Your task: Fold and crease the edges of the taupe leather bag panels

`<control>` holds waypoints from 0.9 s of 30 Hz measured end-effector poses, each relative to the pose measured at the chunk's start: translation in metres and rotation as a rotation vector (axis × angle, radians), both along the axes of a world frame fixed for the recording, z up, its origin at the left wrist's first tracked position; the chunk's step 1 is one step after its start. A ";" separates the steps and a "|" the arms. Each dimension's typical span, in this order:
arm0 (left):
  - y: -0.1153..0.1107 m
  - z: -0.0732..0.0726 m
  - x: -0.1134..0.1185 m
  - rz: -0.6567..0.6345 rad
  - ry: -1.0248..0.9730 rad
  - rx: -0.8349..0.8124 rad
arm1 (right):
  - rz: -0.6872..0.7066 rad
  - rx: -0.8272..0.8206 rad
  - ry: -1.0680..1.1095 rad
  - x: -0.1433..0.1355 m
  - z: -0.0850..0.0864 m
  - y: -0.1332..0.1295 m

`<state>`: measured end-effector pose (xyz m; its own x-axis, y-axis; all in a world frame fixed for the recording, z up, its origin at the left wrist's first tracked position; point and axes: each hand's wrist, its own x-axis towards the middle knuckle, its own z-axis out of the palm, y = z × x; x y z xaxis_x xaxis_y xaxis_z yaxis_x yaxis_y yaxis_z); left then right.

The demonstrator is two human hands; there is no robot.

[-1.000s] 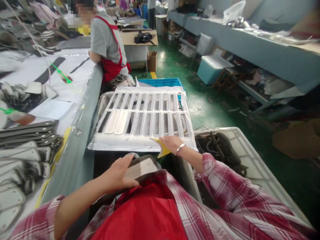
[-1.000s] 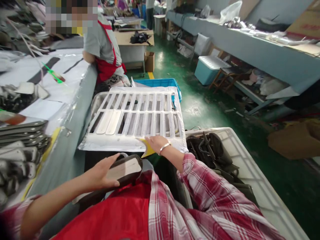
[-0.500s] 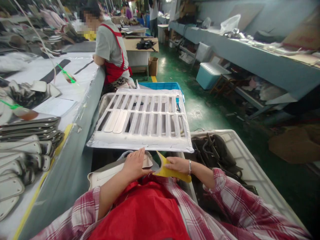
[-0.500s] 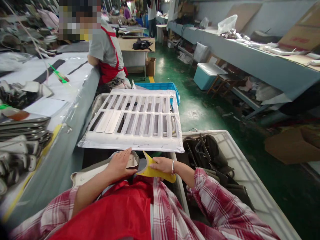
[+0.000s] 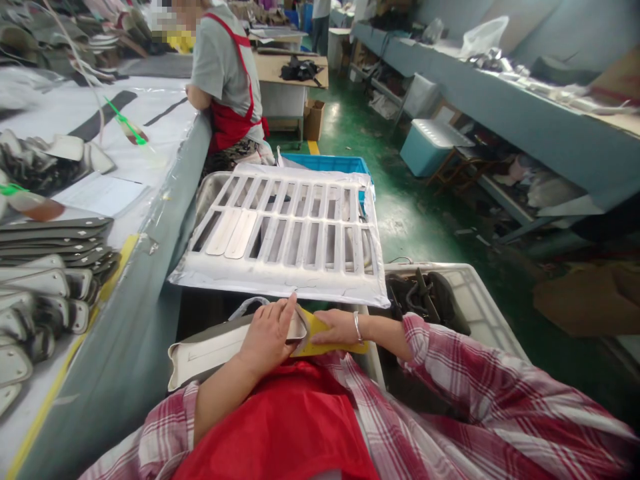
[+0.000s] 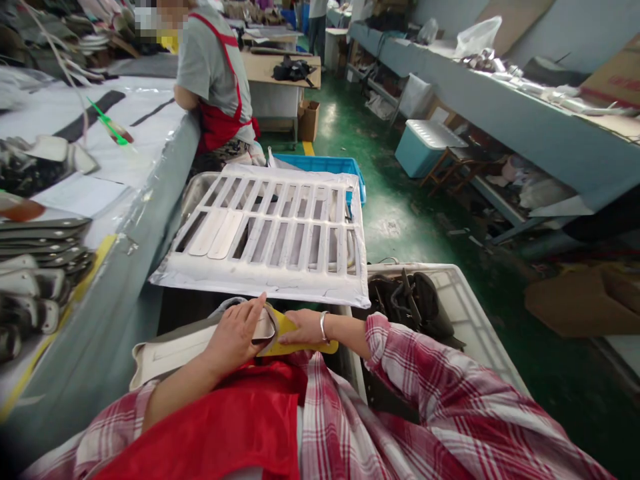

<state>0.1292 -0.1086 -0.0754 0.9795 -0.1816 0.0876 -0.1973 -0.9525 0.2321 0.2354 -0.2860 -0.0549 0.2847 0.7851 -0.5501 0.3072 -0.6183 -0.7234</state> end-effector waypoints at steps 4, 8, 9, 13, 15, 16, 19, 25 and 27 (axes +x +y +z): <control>0.002 0.001 0.001 -0.006 0.023 0.001 | -0.010 -0.044 0.066 0.001 0.000 0.006; 0.005 0.000 0.001 -0.021 0.033 -0.001 | 0.017 -0.081 0.138 0.006 -0.003 0.010; 0.005 0.000 0.001 -0.023 0.031 -0.003 | 0.014 -0.096 0.192 0.006 -0.004 0.012; 0.007 0.000 0.002 -0.025 0.046 -0.004 | -0.015 -0.085 0.349 0.009 -0.010 0.016; 0.008 0.001 0.003 -0.029 0.065 0.000 | -0.011 -0.063 0.419 0.010 -0.013 0.017; 0.009 0.001 0.003 -0.033 0.073 0.002 | -0.004 -0.053 0.458 0.010 -0.015 0.018; 0.011 0.001 0.004 -0.045 0.086 0.002 | 0.003 -0.036 0.543 0.012 -0.020 0.019; 0.015 -0.002 0.002 -0.090 0.061 0.032 | -0.051 -0.057 0.578 0.011 -0.029 0.020; 0.018 -0.004 0.001 -0.096 0.038 0.054 | -0.055 -0.057 0.554 0.010 -0.030 0.022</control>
